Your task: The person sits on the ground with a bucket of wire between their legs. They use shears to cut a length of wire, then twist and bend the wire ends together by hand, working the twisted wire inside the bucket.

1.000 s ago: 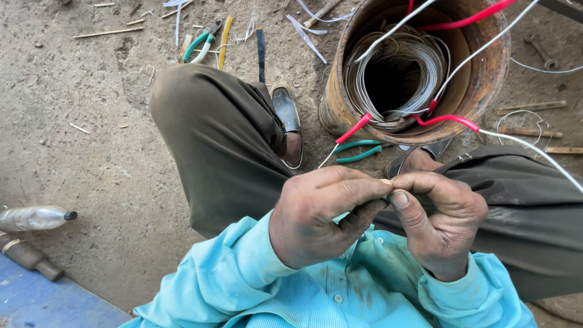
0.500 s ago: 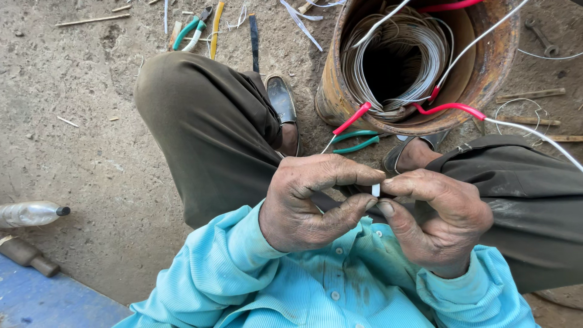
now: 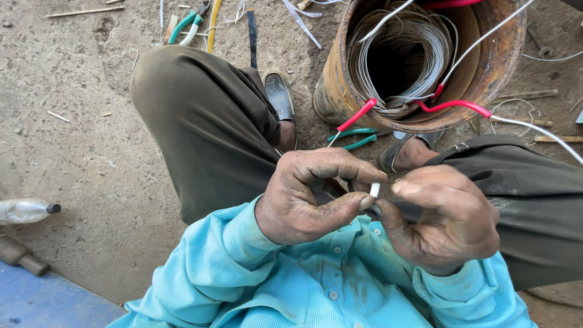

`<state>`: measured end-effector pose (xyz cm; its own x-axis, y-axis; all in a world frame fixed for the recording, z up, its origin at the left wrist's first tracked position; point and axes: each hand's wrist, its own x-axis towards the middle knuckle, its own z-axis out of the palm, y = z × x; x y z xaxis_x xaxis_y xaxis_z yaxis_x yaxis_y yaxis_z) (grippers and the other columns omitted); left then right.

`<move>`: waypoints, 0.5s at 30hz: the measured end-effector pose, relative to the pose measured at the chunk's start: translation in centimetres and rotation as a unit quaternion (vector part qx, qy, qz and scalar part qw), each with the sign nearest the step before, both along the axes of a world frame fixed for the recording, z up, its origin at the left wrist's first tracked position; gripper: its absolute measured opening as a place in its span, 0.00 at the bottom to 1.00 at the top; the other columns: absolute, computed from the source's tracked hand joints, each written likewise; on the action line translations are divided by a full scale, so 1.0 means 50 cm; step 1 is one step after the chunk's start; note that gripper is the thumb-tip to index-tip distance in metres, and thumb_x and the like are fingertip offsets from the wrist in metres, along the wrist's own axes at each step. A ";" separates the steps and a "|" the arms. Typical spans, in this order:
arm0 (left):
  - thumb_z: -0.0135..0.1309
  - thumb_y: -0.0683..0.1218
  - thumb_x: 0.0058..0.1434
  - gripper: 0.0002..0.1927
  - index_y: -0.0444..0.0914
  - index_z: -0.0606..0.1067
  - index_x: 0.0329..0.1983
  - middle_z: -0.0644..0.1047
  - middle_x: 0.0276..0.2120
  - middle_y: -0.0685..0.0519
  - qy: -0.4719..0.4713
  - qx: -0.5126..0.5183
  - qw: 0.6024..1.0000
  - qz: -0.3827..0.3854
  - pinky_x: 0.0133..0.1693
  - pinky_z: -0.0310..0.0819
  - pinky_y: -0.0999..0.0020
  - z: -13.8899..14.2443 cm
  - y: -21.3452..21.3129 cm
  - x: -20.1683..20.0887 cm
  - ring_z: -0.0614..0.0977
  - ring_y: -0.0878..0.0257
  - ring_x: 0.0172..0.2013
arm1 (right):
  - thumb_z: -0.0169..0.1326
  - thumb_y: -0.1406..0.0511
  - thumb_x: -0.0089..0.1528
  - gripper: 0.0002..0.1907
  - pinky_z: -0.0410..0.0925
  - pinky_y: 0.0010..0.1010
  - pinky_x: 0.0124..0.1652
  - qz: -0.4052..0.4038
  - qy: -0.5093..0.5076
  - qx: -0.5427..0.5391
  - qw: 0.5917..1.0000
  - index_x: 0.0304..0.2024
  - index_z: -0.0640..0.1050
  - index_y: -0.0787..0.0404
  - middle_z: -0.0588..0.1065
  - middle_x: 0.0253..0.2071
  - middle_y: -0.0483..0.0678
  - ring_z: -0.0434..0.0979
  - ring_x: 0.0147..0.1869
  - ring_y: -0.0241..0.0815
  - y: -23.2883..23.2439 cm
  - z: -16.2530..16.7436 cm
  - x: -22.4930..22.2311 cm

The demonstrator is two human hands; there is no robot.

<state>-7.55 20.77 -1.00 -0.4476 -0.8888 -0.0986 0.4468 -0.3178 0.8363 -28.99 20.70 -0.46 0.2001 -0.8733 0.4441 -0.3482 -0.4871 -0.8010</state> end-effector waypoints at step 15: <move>0.57 0.42 0.74 0.12 0.27 0.79 0.53 0.84 0.43 0.48 0.012 0.004 0.994 -0.106 0.49 0.80 0.76 0.005 -0.025 0.026 0.83 0.71 0.44 | 0.70 0.72 0.57 0.28 0.78 0.38 0.41 0.113 0.117 -0.078 0.984 0.53 0.68 0.62 0.78 0.35 0.49 0.82 0.40 0.49 -0.035 0.055 -0.003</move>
<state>-6.27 19.52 -0.73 -0.6277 -0.7729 -0.0923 0.3893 -0.4144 0.8226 -29.16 18.94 2.28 0.4935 -0.7202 0.4877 -0.3832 -0.6834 -0.6214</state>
